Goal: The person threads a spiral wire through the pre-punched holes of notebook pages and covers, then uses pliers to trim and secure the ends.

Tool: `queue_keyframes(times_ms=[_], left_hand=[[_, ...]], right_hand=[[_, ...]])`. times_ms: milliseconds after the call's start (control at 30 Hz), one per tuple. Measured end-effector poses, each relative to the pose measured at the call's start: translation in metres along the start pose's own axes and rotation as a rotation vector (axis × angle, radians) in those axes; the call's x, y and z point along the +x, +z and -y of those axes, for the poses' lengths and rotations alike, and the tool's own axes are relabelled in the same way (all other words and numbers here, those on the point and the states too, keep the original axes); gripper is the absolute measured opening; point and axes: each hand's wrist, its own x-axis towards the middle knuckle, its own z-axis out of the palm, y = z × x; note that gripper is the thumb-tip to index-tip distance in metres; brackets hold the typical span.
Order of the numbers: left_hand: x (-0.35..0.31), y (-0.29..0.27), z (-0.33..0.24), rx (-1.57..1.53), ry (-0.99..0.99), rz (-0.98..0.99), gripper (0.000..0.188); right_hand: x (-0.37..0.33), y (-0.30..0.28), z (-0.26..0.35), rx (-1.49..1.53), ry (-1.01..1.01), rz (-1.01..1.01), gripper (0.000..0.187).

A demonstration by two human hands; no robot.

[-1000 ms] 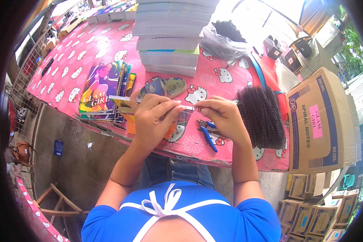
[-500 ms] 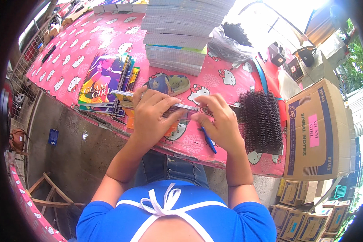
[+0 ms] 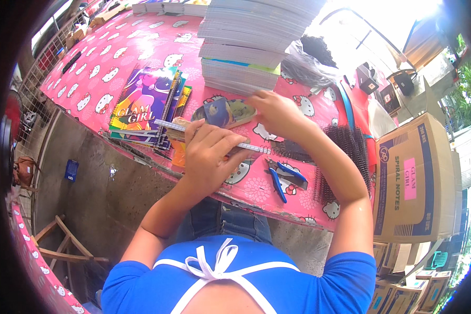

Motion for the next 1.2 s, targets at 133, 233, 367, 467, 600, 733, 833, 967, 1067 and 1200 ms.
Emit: queue_keyframes(times_ms=[133,233,367,467,600,733,833,967,1067,1200], left_hand=[[0.009,-0.001,-0.003,-0.095,-0.103,-0.032,0.033],[0.009,-0.002,-0.002,-0.095,-0.069,-0.106,0.032],[0.004,0.001,0.008,-0.079,-0.014,-0.039,0.034],[0.006,0.005,0.009,-0.099,-0.029,-0.064,0.033],[0.010,0.003,0.008,-0.128,-0.032,-0.076,0.033],[0.007,-0.007,0.004,-0.203,-0.226,0.044,0.043],[0.017,-0.015,0.001,-0.175,-0.191,0.019,0.049],[0.008,-0.036,0.012,0.272,-0.221,-0.030,0.045],[0.005,-0.033,0.034,0.098,-0.197,0.028,0.042],[0.000,-0.027,0.040,0.072,-0.156,-0.067,0.041]], right_hand=[[0.011,0.072,-0.036,0.017,-0.153,0.044,0.033],[0.001,0.083,-0.037,0.036,-0.018,-0.016,0.040],[-0.022,0.055,-0.022,0.349,0.221,-0.478,0.034],[-0.057,0.007,-0.021,1.266,0.150,-0.612,0.026],[-0.069,0.003,-0.015,0.820,0.207,-0.293,0.029],[-0.065,0.001,-0.007,1.650,-0.075,-0.401,0.031],[-0.046,0.004,-0.012,0.726,0.207,-0.207,0.032],[-0.042,0.005,-0.009,1.264,0.003,-0.259,0.034],[-0.028,0.023,0.007,0.716,0.192,-0.383,0.029],[-0.015,0.014,0.014,1.182,0.146,-0.324,0.028]])
